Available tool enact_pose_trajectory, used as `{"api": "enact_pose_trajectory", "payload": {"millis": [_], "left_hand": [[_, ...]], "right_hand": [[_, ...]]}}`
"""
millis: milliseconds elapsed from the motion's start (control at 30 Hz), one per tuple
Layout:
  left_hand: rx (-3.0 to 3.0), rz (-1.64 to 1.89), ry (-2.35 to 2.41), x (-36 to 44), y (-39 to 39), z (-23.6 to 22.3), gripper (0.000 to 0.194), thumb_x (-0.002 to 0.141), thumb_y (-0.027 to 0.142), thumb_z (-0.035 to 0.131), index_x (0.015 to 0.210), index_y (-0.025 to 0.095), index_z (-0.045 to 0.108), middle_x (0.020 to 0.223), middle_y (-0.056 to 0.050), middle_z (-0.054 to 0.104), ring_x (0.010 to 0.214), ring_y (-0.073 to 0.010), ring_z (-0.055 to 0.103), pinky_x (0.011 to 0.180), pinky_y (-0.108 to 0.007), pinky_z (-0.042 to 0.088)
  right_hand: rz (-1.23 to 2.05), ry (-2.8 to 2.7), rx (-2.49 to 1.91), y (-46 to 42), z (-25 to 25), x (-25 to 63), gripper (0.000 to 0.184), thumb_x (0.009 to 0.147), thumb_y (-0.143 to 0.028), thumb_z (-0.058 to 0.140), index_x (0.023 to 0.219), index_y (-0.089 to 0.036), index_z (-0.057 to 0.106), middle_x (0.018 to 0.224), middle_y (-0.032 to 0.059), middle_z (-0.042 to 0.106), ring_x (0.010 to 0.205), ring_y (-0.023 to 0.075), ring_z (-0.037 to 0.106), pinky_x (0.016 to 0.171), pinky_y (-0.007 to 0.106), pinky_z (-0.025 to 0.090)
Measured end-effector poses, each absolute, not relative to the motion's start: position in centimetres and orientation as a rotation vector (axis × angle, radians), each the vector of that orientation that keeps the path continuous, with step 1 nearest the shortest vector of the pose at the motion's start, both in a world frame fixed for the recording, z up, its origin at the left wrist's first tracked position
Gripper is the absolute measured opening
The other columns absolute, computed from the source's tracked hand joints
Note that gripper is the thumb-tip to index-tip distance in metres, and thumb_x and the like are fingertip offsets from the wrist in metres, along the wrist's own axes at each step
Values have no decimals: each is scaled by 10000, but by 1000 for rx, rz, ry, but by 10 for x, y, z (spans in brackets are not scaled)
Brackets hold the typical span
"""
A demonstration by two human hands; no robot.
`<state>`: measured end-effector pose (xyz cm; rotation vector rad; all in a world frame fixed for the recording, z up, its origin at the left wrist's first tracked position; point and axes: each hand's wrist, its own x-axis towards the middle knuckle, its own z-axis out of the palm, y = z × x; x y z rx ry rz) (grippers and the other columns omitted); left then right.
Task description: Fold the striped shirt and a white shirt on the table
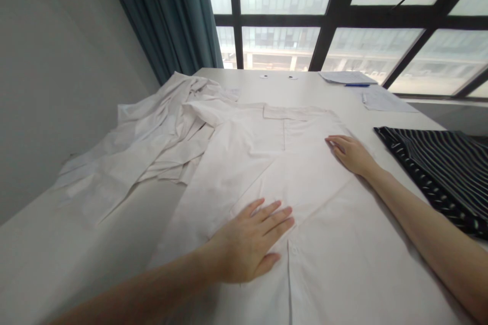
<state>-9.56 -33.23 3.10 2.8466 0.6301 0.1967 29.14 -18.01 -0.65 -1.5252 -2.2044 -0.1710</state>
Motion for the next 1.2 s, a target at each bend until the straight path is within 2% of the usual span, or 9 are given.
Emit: {"api": "enact_pose_trajectory", "payload": {"millis": [700, 1000, 1100, 1200], "left_hand": [[2852, 200, 623, -95, -332, 31, 578, 982, 371, 409, 1509, 179, 271, 1579, -66, 298, 1467, -241, 220, 1201, -438, 159], [2835, 187, 630, -95, -332, 32, 574, 984, 385, 405, 1506, 184, 278, 1581, -60, 296, 1465, -242, 223, 1199, -438, 165], [2831, 182, 637, -95, -332, 32, 575, 985, 396, 401, 1507, 187, 278, 1584, -54, 289, 1465, -242, 222, 1200, -441, 166], [2838, 178, 633, -95, -332, 31, 576, 986, 400, 399, 1508, 188, 277, 1586, -57, 283, 1464, -246, 223, 1198, -442, 169]], "right_hand": [[-188, -2219, -1536, -178, -6, 291, 347, 890, -239, 414, 1143, -165, 640, 1162, 136, 676, 1062, 289, 624, 961, 456, 487], [-184, -2279, -1527, -182, -2, 287, 383, 925, -247, 379, 1192, -145, 634, 1211, 161, 655, 1112, 296, 614, 973, 464, 475], [-112, -2380, -1440, -188, 9, 275, 386, 941, -277, 392, 1236, -187, 626, 1310, 125, 615, 1191, 274, 579, 1011, 448, 454], [116, -2526, -1291, -202, 28, 251, 403, 952, -334, 422, 1296, -222, 600, 1356, 91, 593, 1273, 265, 522, 1067, 453, 412]]}}
